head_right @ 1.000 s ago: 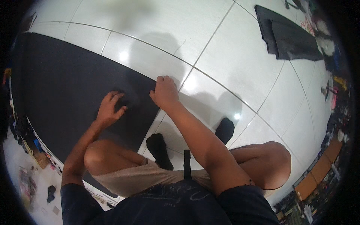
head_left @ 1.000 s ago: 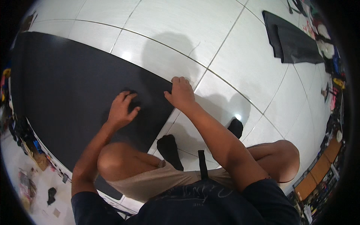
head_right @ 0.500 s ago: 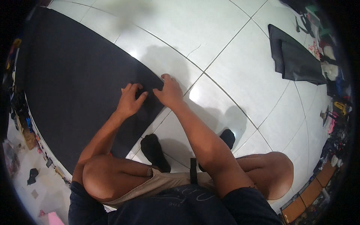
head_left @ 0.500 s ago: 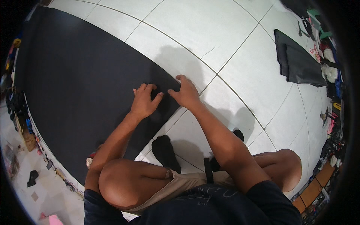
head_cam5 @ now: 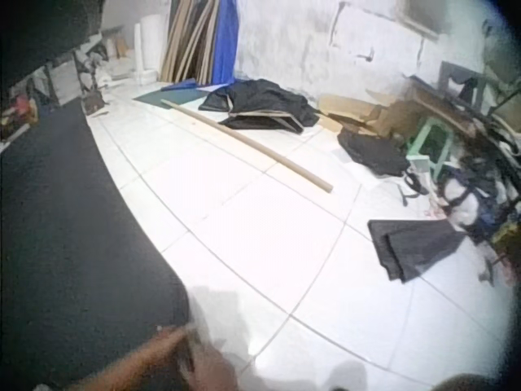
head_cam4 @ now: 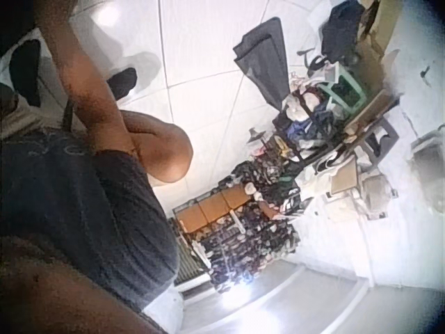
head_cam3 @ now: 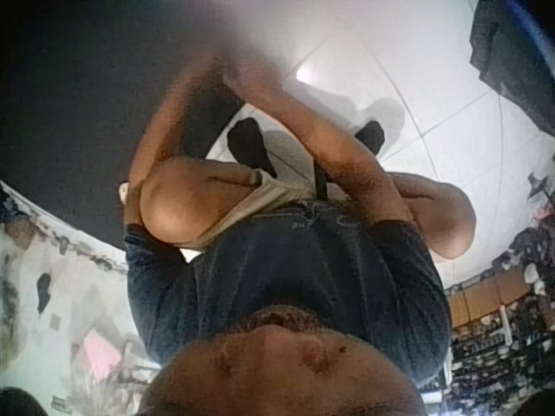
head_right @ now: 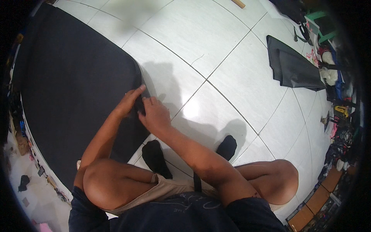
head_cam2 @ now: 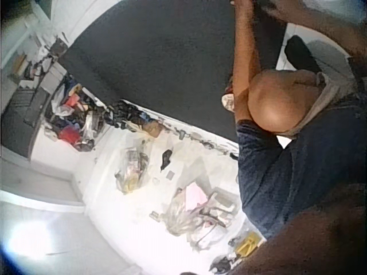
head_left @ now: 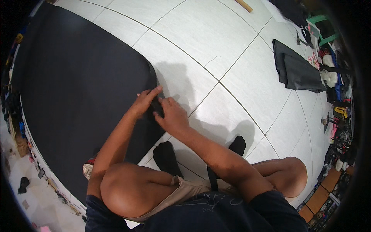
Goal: The person sits on the floor and uses shears to cut a large black fabric sheet into smaller rectangular pieces. The person repeatedly folds, aligns, and cuts the fabric, then moves the cut pieces aside.
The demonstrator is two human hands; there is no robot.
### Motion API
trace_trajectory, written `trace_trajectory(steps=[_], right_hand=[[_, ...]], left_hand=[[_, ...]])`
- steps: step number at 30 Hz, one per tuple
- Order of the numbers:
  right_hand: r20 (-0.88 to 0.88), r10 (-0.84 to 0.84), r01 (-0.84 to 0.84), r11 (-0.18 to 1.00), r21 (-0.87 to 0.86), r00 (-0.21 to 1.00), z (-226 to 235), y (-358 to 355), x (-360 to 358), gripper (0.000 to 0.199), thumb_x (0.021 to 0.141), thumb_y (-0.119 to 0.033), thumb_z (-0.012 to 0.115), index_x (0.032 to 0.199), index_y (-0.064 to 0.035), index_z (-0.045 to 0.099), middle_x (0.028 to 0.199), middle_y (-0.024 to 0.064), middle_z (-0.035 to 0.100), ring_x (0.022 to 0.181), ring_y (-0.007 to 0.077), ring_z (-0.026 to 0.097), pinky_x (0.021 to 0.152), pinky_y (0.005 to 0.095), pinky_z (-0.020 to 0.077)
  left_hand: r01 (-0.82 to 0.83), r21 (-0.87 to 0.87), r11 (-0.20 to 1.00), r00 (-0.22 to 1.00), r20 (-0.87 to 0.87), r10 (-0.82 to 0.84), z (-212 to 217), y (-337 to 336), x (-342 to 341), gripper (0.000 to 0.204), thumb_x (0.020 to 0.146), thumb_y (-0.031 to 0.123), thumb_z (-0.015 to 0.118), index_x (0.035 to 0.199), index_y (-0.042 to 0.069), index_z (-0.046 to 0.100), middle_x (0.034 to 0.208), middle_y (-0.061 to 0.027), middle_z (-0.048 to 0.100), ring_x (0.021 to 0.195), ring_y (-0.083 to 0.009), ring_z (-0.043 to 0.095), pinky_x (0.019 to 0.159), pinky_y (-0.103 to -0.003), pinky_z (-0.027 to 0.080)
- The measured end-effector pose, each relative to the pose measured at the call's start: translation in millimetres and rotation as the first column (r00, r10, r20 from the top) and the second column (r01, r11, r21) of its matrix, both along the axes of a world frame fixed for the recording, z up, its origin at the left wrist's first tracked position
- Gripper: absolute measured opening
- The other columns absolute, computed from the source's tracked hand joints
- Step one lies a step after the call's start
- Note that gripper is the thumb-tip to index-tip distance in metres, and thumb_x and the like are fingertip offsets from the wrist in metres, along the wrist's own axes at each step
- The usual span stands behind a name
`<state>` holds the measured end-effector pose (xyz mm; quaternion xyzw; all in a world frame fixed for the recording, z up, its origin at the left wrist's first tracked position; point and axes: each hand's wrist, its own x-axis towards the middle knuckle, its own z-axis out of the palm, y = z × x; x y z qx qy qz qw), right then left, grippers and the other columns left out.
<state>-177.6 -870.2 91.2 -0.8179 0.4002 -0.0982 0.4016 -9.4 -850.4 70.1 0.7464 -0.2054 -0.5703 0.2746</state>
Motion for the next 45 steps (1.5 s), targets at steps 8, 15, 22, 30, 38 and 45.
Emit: trace_trajectory(steps=[8,15,22,30,38,45], right_hand=[[0.292,-0.293,0.159,0.9,0.406,0.91,-38.0,-6.8,-5.6,0.051,0.079,-0.042,0.078,0.105,-0.0012,0.064,0.111,0.0143,0.058,0.101,0.0276,0.059,0.086,0.0388,0.0487],[0.099,-0.219,0.157,0.889,0.429,0.971,-56.6,-19.8,-10.3,0.049,0.08,-0.042,0.079,0.096,0.0016,0.063,0.088,0.0131,0.065,0.081,0.0193,0.063,0.074,0.0336,0.0507],[0.036,-0.252,0.205,0.854,0.478,0.967,-66.9,-38.5,-15.9,0.038,0.09,-0.038,0.067,0.09,-0.0009,0.064,0.077,0.0158,0.065,0.08,0.025,0.066,0.075,0.0358,0.0509],[0.224,0.053,-0.055,0.998,0.002,0.973,-35.1,-22.2,-8.6,0.06,0.08,-0.042,0.079,0.119,-0.0035,0.054,0.11,0.0213,0.057,0.103,0.0374,0.058,0.09,0.0404,0.0486],[0.195,-0.077,0.054,0.992,0.118,0.978,-34.6,-23.6,-8.2,0.041,0.08,-0.031,0.079,0.101,0.0021,0.068,0.103,0.0174,0.062,0.089,0.0311,0.061,0.079,0.0373,0.0502],[0.204,-0.174,0.125,0.965,0.232,0.963,-61.2,-27.0,-22.9,0.033,0.093,-0.031,0.065,0.108,-0.0014,0.068,0.116,0.0221,0.062,0.108,0.0367,0.061,0.09,0.0399,0.0487]], left_hand=[[0.096,0.168,0.981,0.995,-0.019,-0.094,29.7,8.0,19.3,0.107,0.078,0.059,0.073,0.14,-0.017,0.03,0.13,-0.031,0.049,0.113,-0.0275,0.057,0.084,-0.032,0.051],[0.091,0.053,0.994,0.98,-0.183,-0.08,49.8,7.8,19.1,0.1,0.08,0.05,0.076,0.138,-0.019,0.033,0.133,-0.03,0.05,0.119,-0.028,0.055,0.092,-0.031,0.049],[-0.002,-0.097,0.995,0.959,-0.282,-0.026,11.1,17.7,19.5,0.054,0.088,0.038,0.071,0.115,-0.007,0.06,0.106,-0.0135,0.068,0.096,-0.0197,0.065,0.086,-0.03,0.052],[0.048,-0.073,0.996,0.994,-0.094,-0.054,-5.8,24.5,23.9,0.054,0.086,0.043,0.071,0.105,-0.007,0.064,0.095,-0.0136,0.067,0.09,-0.0193,0.063,0.082,-0.033,0.052],[0.109,-0.157,0.982,0.994,-0.009,-0.112,15.6,27.4,13.8,0.057,0.092,0.05,0.062,0.104,-0.006,0.066,0.099,-0.0151,0.068,0.1,-0.0239,0.061,0.099,-0.038,0.043],[0.108,-0.197,0.974,0.992,-0.034,-0.117,-1.9,30.3,20.0,0.059,0.09,0.045,0.066,0.109,-0.011,0.062,0.103,-0.0148,0.065,0.095,-0.0207,0.062,0.087,-0.033,0.049]])
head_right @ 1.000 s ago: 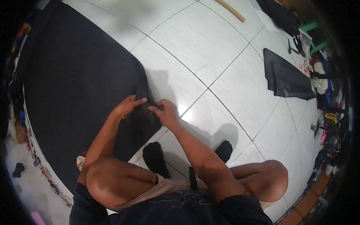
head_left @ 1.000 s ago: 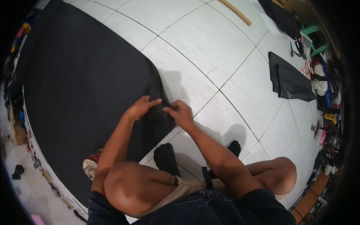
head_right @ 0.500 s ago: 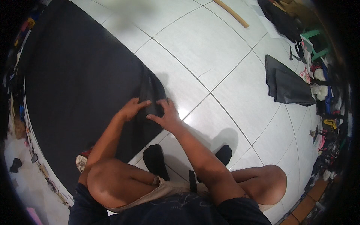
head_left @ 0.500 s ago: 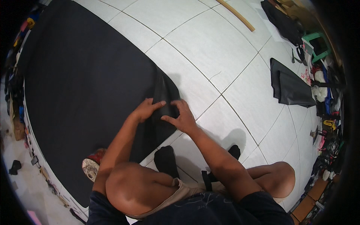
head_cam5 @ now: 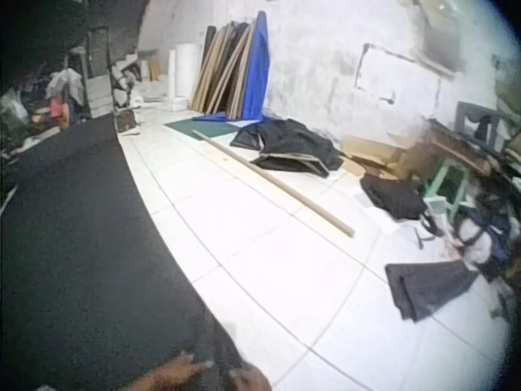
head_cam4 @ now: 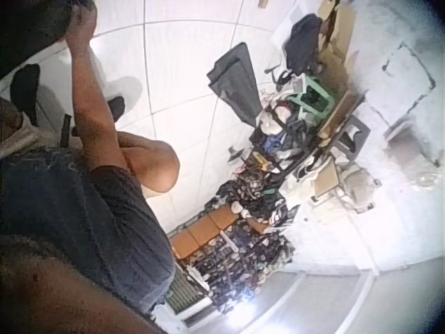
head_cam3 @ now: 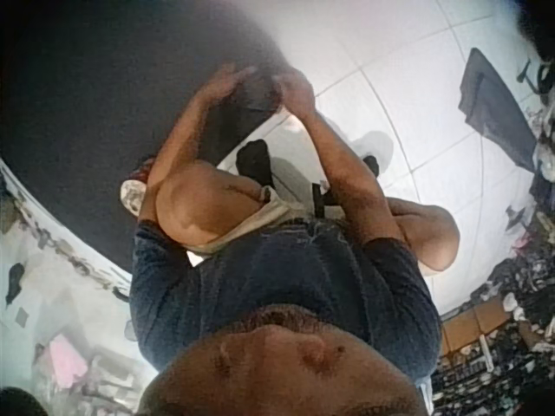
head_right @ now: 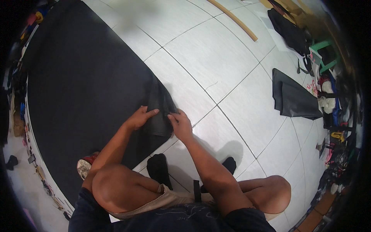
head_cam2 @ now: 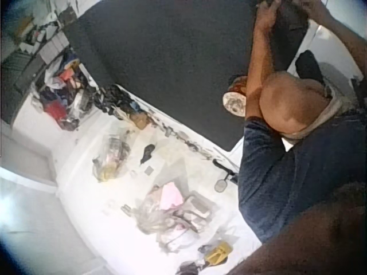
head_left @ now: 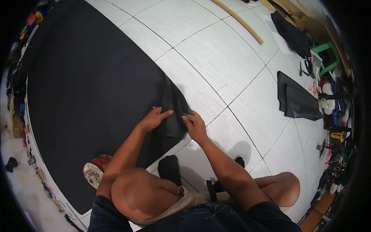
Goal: The person sits on the floor and uses shears to cut a large black fabric sheet into smaller rectangular pieces. The person repeatedly folds, aligns, and cuts the fabric, then moves the cut pieces aside.
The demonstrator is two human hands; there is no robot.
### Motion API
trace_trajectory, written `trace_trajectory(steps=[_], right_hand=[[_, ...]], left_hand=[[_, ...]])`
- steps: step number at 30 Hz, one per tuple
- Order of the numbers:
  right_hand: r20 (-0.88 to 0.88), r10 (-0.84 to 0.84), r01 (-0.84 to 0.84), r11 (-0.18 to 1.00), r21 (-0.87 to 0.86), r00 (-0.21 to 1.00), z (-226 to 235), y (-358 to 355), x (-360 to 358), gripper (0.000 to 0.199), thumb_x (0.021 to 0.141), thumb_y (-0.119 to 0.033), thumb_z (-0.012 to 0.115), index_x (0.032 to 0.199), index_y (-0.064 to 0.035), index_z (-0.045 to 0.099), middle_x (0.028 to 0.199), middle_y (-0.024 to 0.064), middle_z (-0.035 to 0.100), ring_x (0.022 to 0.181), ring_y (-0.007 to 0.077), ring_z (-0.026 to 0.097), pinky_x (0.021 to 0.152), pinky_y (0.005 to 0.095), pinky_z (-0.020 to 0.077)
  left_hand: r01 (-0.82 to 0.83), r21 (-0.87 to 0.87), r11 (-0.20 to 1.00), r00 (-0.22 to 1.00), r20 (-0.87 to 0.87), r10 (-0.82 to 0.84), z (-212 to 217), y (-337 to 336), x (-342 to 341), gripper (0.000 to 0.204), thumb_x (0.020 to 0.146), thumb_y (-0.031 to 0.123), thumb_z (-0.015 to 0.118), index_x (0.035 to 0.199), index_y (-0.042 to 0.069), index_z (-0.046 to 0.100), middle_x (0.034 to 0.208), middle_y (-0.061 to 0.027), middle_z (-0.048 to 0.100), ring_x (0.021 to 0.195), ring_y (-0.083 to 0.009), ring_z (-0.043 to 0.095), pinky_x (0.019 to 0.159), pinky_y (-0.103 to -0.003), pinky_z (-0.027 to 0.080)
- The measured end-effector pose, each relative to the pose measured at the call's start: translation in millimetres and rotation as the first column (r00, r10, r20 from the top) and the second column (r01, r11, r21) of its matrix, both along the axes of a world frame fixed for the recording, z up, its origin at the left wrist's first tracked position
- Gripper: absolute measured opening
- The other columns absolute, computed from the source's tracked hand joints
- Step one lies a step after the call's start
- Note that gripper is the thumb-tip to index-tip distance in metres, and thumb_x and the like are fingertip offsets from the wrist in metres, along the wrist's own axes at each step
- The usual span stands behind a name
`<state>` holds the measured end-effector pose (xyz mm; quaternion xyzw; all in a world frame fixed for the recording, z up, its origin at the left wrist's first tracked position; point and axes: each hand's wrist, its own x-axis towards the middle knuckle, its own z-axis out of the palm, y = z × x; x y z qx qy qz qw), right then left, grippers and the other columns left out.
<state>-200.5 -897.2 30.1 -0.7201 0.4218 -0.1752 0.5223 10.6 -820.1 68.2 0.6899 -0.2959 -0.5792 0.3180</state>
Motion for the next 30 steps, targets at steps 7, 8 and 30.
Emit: trace_trajectory(steps=[7,8,30], right_hand=[[0.023,-0.004,0.006,0.997,-0.073,1.0,27.9,-1.6,3.4,0.077,0.083,-0.045,0.074,0.137,-0.0013,0.041,0.135,0.0215,0.049,0.117,0.0391,0.057,0.103,0.041,0.0425],[-0.022,0.075,-0.078,0.97,-0.229,0.997,33.5,0.6,7.2,0.07,0.076,-0.043,0.082,0.125,-0.0018,0.053,0.134,0.0213,0.05,0.118,0.0338,0.057,0.099,0.04,0.0452],[-0.18,0.074,-0.124,0.949,-0.289,0.981,36.0,12.5,6.2,0.042,0.081,-0.035,0.078,0.108,-0.0049,0.068,0.135,0.025,0.051,0.113,0.039,0.059,0.092,0.0408,0.0501]], left_hand=[[-0.009,0.021,1.0,0.996,0.088,0.007,11.9,-2.6,-5.2,0.06,0.09,0.044,0.066,0.111,-0.012,0.061,0.104,-0.018,0.064,0.099,-0.0235,0.061,0.088,-0.034,0.049],[-0.006,0.022,1.0,0.995,0.1,0.004,6.8,-0.8,-3.7,0.06,0.09,0.045,0.066,0.111,-0.011,0.062,0.105,-0.0186,0.064,0.101,-0.0242,0.06,0.088,-0.034,0.049],[-0.017,-0.054,0.998,1.0,-0.013,0.016,-17.7,-0.3,-6.1,0.043,0.094,0.035,0.063,0.109,-0.004,0.067,0.1,-0.0104,0.068,0.092,-0.0189,0.063,0.085,-0.032,0.05]])
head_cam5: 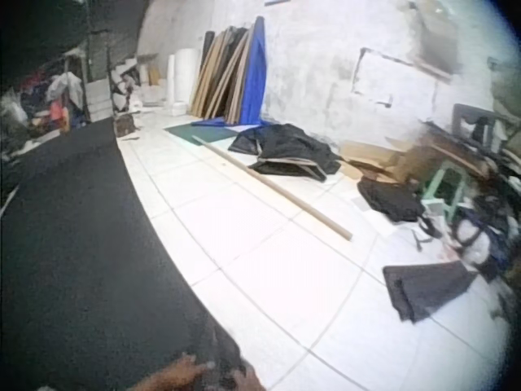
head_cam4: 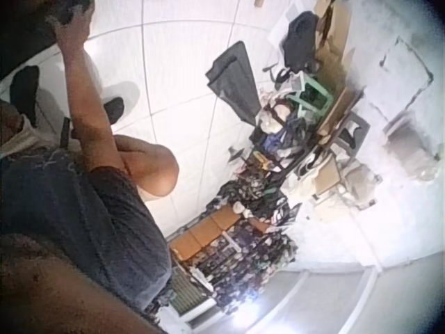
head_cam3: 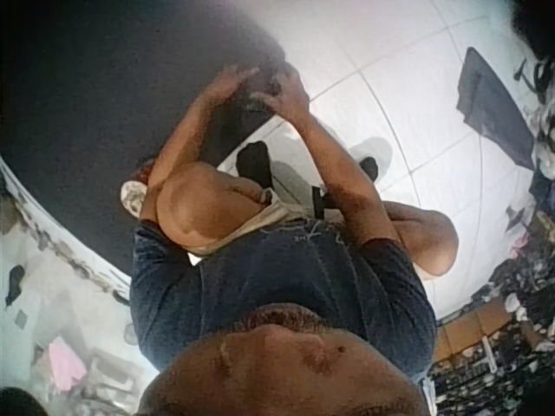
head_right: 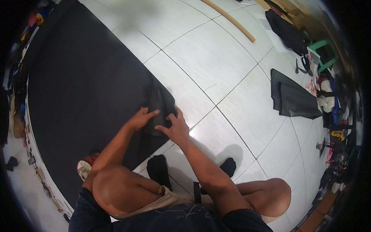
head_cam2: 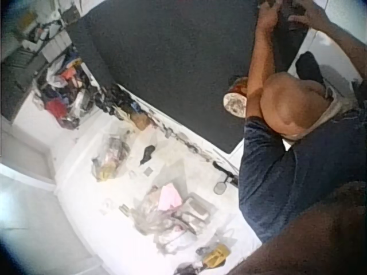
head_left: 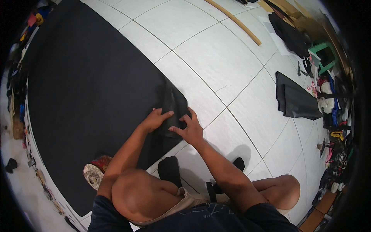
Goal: The person sits on the floor and uses shears to cut a large black fabric sheet into smaller rectangular pieces. The person repeatedly folds, aligns, and cuts the fabric, then moves the cut pieces aside.
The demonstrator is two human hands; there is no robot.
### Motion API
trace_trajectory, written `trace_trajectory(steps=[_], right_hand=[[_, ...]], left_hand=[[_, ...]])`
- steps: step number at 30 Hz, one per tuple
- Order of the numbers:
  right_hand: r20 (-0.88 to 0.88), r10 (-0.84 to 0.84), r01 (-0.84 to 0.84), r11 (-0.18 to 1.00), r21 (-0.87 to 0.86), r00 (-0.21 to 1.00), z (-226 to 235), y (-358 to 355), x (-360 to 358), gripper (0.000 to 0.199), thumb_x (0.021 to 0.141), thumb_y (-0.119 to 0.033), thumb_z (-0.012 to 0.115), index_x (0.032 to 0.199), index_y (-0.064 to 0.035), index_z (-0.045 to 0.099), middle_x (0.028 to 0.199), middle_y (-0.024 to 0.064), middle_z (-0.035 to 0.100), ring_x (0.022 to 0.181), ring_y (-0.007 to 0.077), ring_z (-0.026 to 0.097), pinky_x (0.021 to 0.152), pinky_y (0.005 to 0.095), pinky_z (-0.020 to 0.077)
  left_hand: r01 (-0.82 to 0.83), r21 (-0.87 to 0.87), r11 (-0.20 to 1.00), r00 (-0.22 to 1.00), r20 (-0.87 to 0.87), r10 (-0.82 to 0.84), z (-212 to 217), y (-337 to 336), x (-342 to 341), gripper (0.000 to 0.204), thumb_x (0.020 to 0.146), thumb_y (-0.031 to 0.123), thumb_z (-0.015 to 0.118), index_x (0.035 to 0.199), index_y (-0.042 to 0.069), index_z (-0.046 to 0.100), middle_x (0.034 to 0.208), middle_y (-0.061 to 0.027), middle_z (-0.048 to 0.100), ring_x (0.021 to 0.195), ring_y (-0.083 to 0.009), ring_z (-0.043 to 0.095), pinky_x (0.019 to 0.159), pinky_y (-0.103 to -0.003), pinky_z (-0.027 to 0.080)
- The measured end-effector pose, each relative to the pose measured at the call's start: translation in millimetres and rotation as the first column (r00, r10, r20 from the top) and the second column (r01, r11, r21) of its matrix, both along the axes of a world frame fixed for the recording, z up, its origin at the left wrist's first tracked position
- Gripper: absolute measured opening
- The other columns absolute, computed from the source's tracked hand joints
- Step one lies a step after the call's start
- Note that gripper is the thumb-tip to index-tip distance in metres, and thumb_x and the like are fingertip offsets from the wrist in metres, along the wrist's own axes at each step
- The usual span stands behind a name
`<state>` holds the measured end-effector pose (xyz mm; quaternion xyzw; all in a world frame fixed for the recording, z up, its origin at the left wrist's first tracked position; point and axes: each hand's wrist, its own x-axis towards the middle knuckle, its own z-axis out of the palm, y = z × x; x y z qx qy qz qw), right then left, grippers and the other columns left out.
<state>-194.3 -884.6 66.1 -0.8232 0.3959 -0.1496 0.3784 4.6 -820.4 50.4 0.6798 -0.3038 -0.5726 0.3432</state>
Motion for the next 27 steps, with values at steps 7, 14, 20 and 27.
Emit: trace_trajectory(steps=[7,14,20,27], right_hand=[[0.093,-0.038,0.027,0.993,0.111,0.995,-18.0,-3.2,-3.0,0.032,0.084,-0.034,0.074,0.091,-0.0033,0.071,0.139,0.0189,0.049,0.11,0.0308,0.062,0.089,0.0393,0.0513],[0.195,-0.186,0.168,0.98,0.103,0.963,-19.8,-2.8,3.0,0.044,0.084,-0.034,0.075,0.115,-0.0045,0.064,0.136,0.0247,0.049,0.111,0.04,0.06,0.091,0.04,0.0504],[0.051,0.019,-0.022,0.998,0.054,0.999,-6.5,-0.6,1.2,0.037,0.081,-0.035,0.078,0.096,-0.0035,0.067,0.14,0.0238,0.047,0.115,0.0389,0.059,0.089,0.0412,0.0513],[0.124,-0.012,-0.009,0.985,0.172,0.992,-19.4,-6.9,-8.7,0.033,0.084,-0.033,0.075,0.096,-0.0025,0.069,0.142,0.0249,0.045,0.116,0.0398,0.058,0.091,0.0427,0.0504]], left_hand=[[0.006,-0.007,1.0,0.999,0.047,-0.006,-2.2,7.2,7.2,0.041,0.094,0.034,0.063,0.105,-0.005,0.067,0.098,-0.0095,0.069,0.088,-0.0162,0.063,0.08,-0.032,0.051],[0.001,0.032,0.999,0.999,-0.041,0.0,3.7,8.7,9.4,0.048,0.092,0.039,0.065,0.107,-0.007,0.066,0.1,-0.0121,0.069,0.094,-0.0184,0.063,0.085,-0.034,0.05],[-0.03,0.0,1.0,0.984,0.177,0.03,-1.7,10.1,-0.9,0.049,0.093,0.046,0.06,0.108,0.0,0.069,0.104,-0.0143,0.069,0.114,-0.0257,0.055,0.117,-0.038,0.015],[-0.029,0.032,0.999,0.994,0.107,0.026,-12.4,7.0,2.3,0.047,0.092,0.046,0.062,0.102,0.0,0.068,0.104,-0.0146,0.069,0.118,-0.0283,0.052,0.116,-0.039,0.018]])
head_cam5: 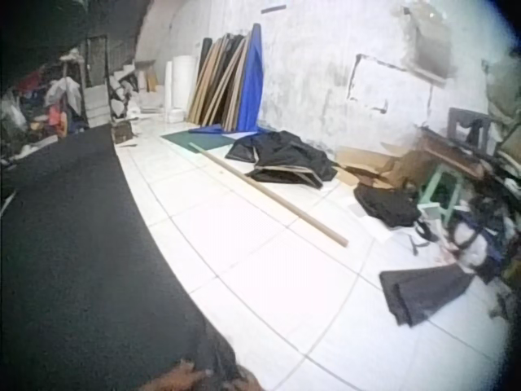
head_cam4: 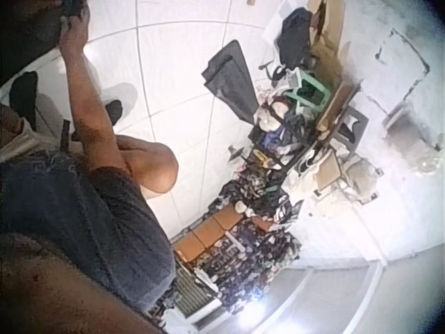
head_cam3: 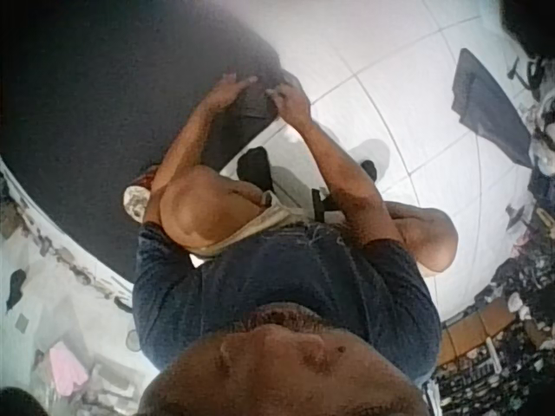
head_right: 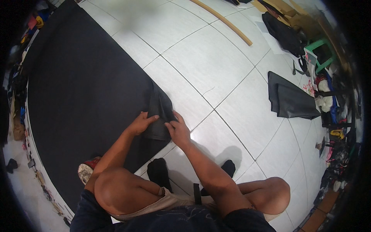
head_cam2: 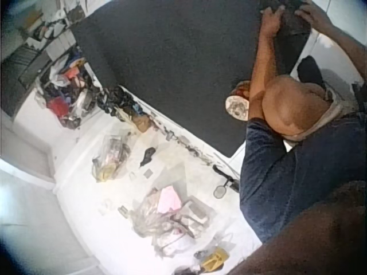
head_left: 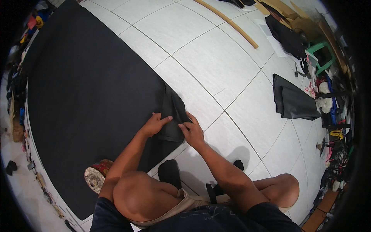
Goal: The person sits on the floor and uses shears to cut a large black fabric sheet into smaller rectangular pieces. The person repeatedly folds, aligns, and cuts the fabric, then moves the cut pieces aside.
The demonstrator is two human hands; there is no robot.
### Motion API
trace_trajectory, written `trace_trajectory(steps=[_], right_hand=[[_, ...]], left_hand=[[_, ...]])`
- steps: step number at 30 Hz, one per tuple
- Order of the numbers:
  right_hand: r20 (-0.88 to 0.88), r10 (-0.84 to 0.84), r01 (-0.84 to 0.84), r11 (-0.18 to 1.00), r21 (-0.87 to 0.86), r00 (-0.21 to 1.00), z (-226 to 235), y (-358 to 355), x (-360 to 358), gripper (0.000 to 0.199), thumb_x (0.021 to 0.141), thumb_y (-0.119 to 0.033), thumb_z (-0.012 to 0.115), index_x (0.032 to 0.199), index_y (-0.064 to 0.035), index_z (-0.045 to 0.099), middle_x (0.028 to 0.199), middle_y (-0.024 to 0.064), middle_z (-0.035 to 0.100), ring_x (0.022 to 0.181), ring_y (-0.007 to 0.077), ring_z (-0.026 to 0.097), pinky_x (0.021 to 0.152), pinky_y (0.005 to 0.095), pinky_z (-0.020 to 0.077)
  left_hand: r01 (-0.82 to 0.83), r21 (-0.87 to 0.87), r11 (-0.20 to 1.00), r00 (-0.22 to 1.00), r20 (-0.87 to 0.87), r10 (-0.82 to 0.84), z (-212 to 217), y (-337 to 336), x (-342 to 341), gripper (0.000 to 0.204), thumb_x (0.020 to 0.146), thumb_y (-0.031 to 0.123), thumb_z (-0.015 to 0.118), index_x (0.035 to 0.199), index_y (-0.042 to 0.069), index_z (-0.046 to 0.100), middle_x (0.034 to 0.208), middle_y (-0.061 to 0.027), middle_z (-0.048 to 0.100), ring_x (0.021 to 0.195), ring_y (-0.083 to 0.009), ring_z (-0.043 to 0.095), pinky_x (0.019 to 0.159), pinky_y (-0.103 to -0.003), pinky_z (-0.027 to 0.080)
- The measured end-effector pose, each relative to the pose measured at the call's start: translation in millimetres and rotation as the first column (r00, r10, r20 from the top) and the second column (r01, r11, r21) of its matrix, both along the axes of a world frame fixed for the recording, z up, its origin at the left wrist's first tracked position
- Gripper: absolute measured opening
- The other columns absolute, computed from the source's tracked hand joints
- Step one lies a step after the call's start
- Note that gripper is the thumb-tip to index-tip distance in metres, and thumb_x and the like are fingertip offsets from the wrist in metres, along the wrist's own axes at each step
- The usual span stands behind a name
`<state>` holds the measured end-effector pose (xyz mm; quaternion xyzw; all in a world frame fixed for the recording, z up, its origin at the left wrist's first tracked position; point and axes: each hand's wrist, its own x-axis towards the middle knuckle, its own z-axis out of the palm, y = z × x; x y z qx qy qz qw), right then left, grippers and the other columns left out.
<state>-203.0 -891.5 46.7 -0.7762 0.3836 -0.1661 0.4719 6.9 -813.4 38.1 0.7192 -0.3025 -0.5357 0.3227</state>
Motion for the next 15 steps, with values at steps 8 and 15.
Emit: trace_trajectory(steps=[8,15], right_hand=[[-0.076,-0.07,0.058,0.986,-0.155,0.995,19.6,8.8,15.3,0.046,0.077,-0.039,0.08,0.104,-0.0025,0.068,0.142,0.0279,0.043,0.124,0.0424,0.051,0.098,0.0445,0.0468],[0.038,-0.046,0.049,0.995,-0.092,0.998,-4.9,6.5,9.8,0.035,0.079,-0.032,0.079,0.094,-0.0021,0.072,0.142,0.0225,0.046,0.121,0.0385,0.055,0.096,0.0418,0.0484]], left_hand=[[0.031,-0.01,0.999,0.997,-0.07,-0.032,10.4,1.8,2.8,0.047,0.093,0.044,0.061,0.104,-0.001,0.068,0.105,-0.0146,0.069,0.114,-0.0268,0.056,0.117,-0.038,0.015],[0.065,-0.042,0.997,0.997,-0.05,-0.067,0.9,2.6,3.9,0.052,0.093,0.044,0.061,0.109,-0.005,0.065,0.109,-0.0178,0.068,0.118,-0.0266,0.053,0.118,-0.037,0.014]])
